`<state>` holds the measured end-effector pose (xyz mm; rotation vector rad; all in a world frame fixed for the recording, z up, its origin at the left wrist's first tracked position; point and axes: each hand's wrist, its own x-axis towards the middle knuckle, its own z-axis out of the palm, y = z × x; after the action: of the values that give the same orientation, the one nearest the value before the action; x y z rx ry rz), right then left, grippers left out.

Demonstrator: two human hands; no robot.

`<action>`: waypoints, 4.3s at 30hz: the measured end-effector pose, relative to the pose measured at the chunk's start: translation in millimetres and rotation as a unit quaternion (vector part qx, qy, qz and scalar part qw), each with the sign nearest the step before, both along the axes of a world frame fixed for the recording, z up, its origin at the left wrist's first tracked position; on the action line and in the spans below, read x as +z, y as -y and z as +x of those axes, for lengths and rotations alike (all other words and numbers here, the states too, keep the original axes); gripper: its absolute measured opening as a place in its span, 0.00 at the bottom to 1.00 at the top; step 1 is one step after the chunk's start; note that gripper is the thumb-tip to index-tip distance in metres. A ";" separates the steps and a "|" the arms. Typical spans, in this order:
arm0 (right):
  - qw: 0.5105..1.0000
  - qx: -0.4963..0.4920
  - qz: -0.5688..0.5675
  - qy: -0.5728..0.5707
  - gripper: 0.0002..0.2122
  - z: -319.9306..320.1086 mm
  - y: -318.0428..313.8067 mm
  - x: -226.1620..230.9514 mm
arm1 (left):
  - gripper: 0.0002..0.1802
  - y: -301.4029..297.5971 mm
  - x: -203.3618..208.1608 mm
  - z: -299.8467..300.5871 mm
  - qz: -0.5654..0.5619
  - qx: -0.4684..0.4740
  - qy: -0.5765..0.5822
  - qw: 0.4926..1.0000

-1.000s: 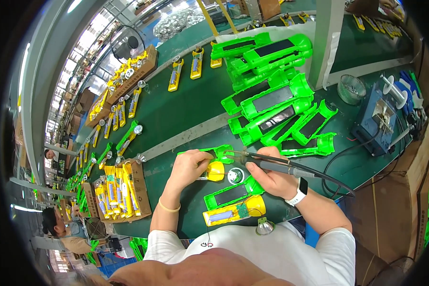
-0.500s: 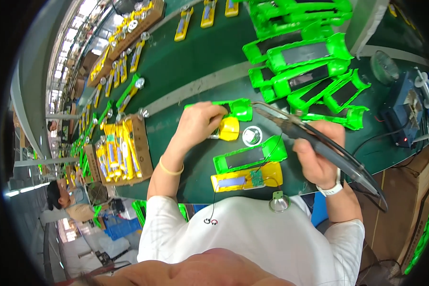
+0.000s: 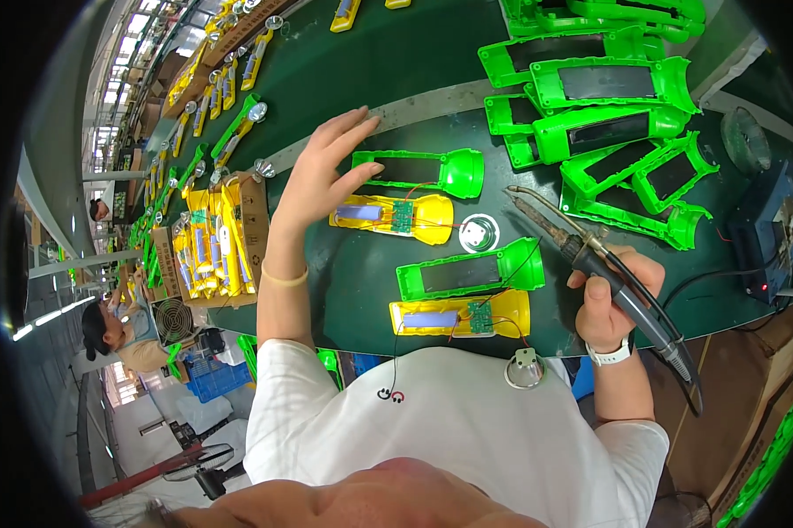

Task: Soldering components and assembling solar-powered flashlights on a factory assembly line.

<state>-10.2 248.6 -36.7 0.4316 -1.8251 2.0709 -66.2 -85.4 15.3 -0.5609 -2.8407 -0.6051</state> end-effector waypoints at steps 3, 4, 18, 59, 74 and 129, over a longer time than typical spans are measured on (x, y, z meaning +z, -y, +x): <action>1.000 -0.002 -0.012 0.002 0.19 0.7 1.9 2.5 | 0.19 19.2 -22.2 -2.0 -0.091 0.004 0.009 0.996; 1.000 -0.010 -0.010 0.002 0.19 0.5 1.8 2.4 | 0.18 23.6 -26.3 -1.6 -0.077 0.000 0.022 0.997; 0.998 -0.057 -0.028 0.024 0.22 -0.3 4.7 5.6 | 0.29 2.6 -18.0 61.8 0.023 -0.076 -0.048 0.996; 0.958 0.200 0.146 0.144 0.14 -2.9 2.5 -2.7 | 0.33 -46.2 -23.7 66.3 0.014 -0.173 0.005 0.985; 0.994 -0.005 -0.103 0.044 0.15 10.0 -15.5 18.1 | 0.33 -53.1 -28.7 67.2 -0.007 -0.132 -0.023 0.991; 0.977 0.073 -0.074 0.188 0.12 26.5 -2.7 1.6 | 0.05 -97.7 -16.8 58.5 0.096 -0.071 0.090 0.989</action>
<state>16.2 251.3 -35.1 0.1409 -1.8636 2.5095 -7.7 12.3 -1.4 -0.7098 -2.8770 -0.9901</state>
